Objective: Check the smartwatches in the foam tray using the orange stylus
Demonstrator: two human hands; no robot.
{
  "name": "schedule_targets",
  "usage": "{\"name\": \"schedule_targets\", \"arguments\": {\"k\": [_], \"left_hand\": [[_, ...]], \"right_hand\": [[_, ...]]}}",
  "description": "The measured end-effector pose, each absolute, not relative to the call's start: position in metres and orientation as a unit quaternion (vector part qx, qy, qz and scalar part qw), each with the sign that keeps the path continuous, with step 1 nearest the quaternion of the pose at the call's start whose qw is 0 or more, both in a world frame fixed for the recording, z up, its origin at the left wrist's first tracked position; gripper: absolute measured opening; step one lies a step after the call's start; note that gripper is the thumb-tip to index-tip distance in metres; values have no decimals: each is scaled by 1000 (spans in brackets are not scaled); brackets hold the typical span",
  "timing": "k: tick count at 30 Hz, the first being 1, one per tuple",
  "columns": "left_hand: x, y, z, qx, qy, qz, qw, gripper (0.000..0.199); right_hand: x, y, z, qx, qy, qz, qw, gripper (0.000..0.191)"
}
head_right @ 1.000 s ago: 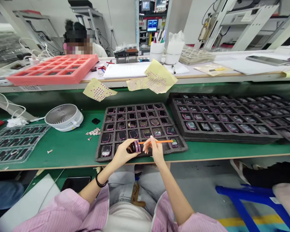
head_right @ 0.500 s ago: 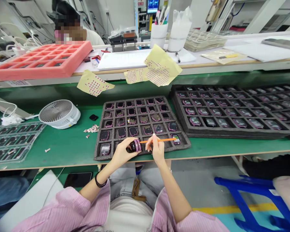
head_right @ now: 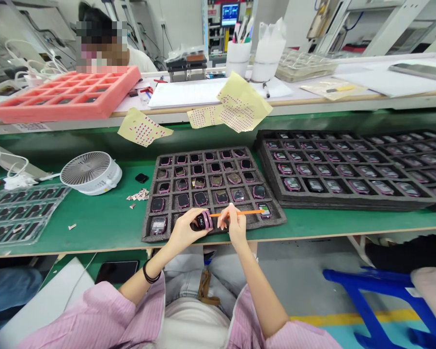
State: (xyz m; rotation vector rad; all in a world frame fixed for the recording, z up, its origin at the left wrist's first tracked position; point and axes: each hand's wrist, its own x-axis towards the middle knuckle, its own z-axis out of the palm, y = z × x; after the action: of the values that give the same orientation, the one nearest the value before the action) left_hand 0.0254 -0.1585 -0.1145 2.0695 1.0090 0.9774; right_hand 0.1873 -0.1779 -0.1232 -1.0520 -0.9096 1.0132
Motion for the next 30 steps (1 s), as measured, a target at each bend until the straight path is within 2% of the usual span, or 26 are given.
{"name": "schedule_targets", "arguments": {"k": [11,22,24,26,30], "left_hand": [[26,-158,-115,784,391,360,321,45],[28,-155,-106,809,380,346,284,42],[36,-153,-98,823,395,316,258,42],[49,-149,-92,842,405,272,229,43],[68,-140,-92,867,402,210,205,49]], "right_hand": [[190,-180,-121,-430,-416,494,631,50],[196,-186,-115,-437,-448,447,639,44],[211,-190,-112,-473,-434,383,665,41],[232,-194,-112,-548,-425,266,669,40],[272,-198,-121,-723,-456,52,516,42]]}}
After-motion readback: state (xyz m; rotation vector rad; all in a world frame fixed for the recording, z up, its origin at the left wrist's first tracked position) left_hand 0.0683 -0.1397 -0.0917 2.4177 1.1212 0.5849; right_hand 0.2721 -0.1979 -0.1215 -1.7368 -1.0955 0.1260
